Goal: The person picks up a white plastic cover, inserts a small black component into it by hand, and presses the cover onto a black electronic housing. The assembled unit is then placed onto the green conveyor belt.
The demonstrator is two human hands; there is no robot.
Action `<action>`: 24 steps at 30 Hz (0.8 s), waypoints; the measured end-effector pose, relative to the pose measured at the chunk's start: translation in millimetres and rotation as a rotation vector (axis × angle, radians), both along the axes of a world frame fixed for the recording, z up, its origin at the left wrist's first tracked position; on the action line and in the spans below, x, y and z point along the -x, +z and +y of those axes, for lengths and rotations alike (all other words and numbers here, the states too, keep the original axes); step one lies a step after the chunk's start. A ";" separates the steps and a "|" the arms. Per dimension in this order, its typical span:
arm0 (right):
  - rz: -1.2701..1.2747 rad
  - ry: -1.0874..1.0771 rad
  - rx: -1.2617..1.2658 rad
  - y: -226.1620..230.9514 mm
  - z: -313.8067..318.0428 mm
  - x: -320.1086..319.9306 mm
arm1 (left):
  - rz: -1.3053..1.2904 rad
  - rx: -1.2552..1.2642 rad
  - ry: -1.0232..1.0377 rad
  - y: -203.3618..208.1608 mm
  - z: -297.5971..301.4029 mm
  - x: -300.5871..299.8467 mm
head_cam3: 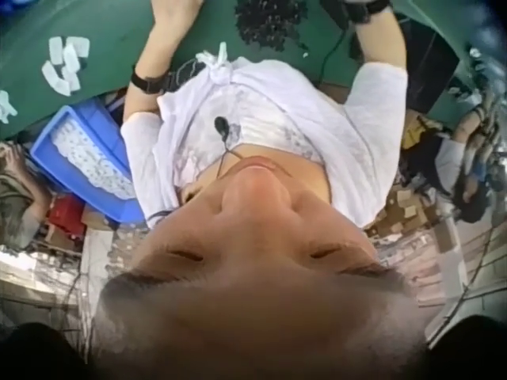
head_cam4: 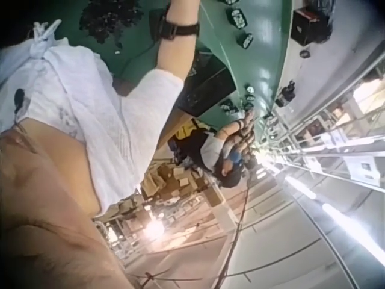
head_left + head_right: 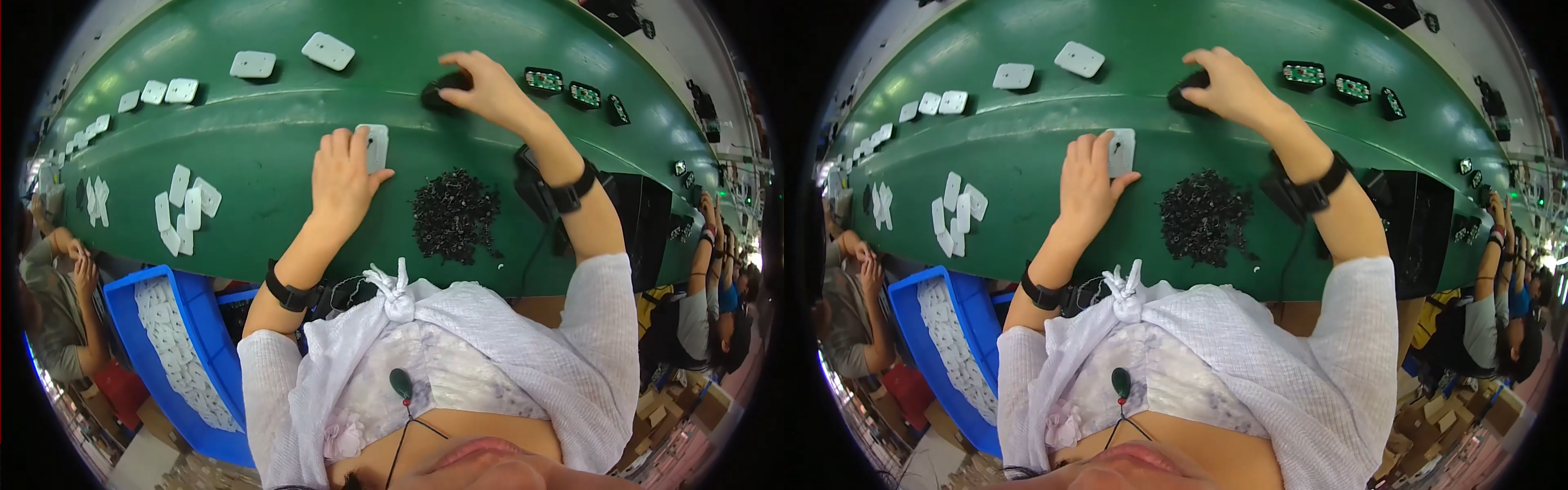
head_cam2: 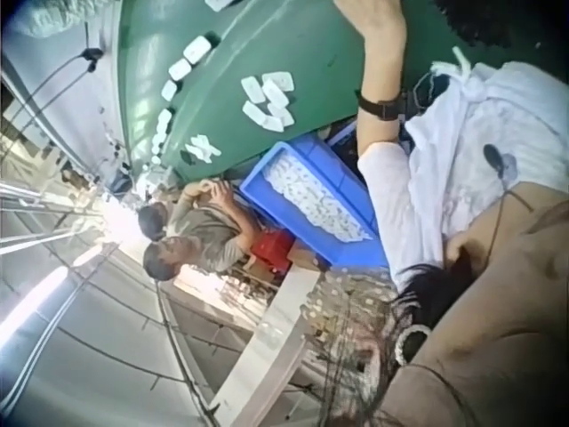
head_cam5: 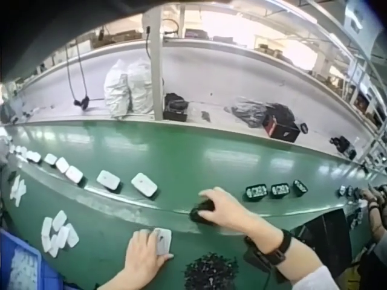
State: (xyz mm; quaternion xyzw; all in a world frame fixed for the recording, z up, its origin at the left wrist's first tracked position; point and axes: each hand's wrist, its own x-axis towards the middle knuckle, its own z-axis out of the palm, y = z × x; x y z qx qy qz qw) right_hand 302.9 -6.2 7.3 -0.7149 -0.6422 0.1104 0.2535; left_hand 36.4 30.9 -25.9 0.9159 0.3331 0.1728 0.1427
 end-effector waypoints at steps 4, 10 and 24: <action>-0.001 0.038 0.101 -0.4 -36.2 18.5 | -0.216 -0.038 -0.156 -10.3 -2.1 -3.7; 0.087 0.070 -0.077 3.6 -49.8 53.4 | -0.369 0.011 -0.139 -17.0 1.2 -0.9; -0.266 0.027 -0.055 -6.0 -60.4 107.5 | -0.331 0.060 -0.244 -21.0 8.6 -2.5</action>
